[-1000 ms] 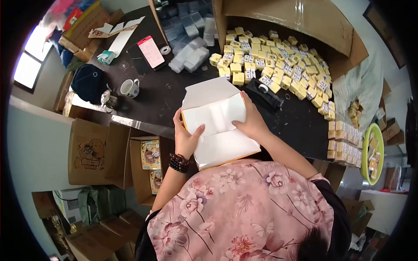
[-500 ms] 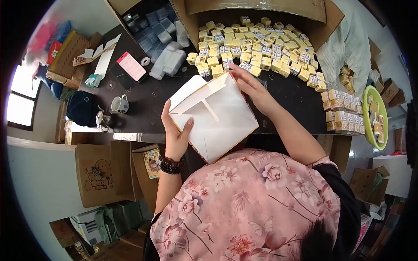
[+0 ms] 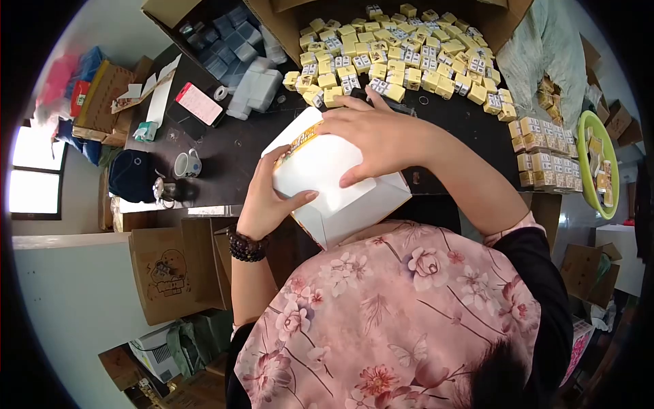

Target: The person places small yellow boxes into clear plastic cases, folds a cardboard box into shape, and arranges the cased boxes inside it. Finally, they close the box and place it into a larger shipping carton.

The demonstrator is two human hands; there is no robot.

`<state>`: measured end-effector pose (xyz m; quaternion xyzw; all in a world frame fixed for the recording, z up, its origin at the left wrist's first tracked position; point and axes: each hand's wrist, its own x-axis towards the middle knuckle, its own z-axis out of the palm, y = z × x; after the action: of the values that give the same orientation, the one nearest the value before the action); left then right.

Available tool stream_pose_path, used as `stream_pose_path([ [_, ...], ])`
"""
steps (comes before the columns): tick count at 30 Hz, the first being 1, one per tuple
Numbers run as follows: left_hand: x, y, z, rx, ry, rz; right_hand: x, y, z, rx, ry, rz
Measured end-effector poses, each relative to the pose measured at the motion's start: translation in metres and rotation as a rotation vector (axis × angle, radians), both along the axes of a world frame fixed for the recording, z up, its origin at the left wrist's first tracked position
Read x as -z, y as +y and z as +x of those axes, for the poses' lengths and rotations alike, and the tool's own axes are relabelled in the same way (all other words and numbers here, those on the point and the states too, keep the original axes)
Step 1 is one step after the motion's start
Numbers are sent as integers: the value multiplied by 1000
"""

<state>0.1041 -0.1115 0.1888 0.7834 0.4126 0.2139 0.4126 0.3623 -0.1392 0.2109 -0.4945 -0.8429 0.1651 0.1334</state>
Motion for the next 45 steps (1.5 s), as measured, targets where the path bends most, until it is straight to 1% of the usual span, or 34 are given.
stream_pose_path([
  [1,-1,1,7,4,163,209,4,4,-7,2,4,-3],
  [2,-1,-1,13,-12,207,280,9,9,-15,7,-118,31],
  [3,4,-1,15,-9,209,277,18,13,-20,12,-240,65],
  [4,13,-1,15,-60,261,312,34,17,-24,24,-242,215],
  [5,21,-1,15,-111,312,346,45,18,-24,25,-243,213],
  [6,28,-2,15,-112,311,344,51,17,-25,39,-264,294],
  [8,39,-6,13,-190,249,514,61,17,-26,47,-284,371],
  [9,42,-6,12,-193,253,507,65,16,-26,66,-228,425],
  [11,45,-8,10,-273,102,558,72,14,-25,81,-168,475],
  [13,50,-7,2,-330,122,507,75,14,-21,78,-125,539],
  [14,61,-4,-5,-368,-136,166,74,16,-18,80,-127,540],
  [15,72,-2,-12,-396,-388,-180,71,18,-15,25,27,478],
  [16,79,-2,-20,-306,-546,-439,68,21,-12,-30,180,413],
  [17,83,-3,-26,-306,-548,-438,63,23,-8,-31,179,414],
  [19,89,-7,-35,-184,-743,-902,55,27,1,-40,198,291],
  [20,90,-8,-38,-181,-741,-903,56,29,2,-37,198,292],
  [22,93,-7,-44,-4,-909,-876,57,32,6,34,296,167],
  [23,97,-3,-49,3,-908,-879,53,33,9,41,294,169],
  [25,103,5,-58,295,-960,-922,40,38,14,-22,497,-173],
  [26,105,8,-59,358,-966,-867,46,42,17,-63,618,-179],
  [27,102,9,-59,372,-963,-872,46,41,17,-41,615,-149],
  [28,97,11,-59,326,-911,-813,45,40,17,-12,611,-116],
  [29,89,13,-57,286,-859,-754,49,36,16,38,615,9],
  [31,53,9,-54,235,-853,-596,48,23,18,221,804,165],
  [32,21,-2,-46,224,-852,-498,69,28,26,347,863,298],
  [34,-8,-13,-53,254,-760,-347,90,20,47,668,651,432],
  [35,-19,-22,-50,203,-684,-300,106,13,56,795,441,401],
  [37,-36,-44,-35,110,-457,-185,134,3,62,945,272,286],
  [38,-39,-47,-23,180,-287,-98,141,0,66,958,257,113],
  [39,-40,-48,-9,250,-116,-10,158,2,71,891,359,107],
  [40,-37,-50,6,335,18,195,168,2,77,828,458,100],
  [42,-20,-56,44,401,73,207,179,4,90,777,484,181],
  [43,1,-50,55,510,90,282,178,5,95,764,471,210],
  [45,36,-48,79,579,98,365,173,3,101,802,443,220],
])
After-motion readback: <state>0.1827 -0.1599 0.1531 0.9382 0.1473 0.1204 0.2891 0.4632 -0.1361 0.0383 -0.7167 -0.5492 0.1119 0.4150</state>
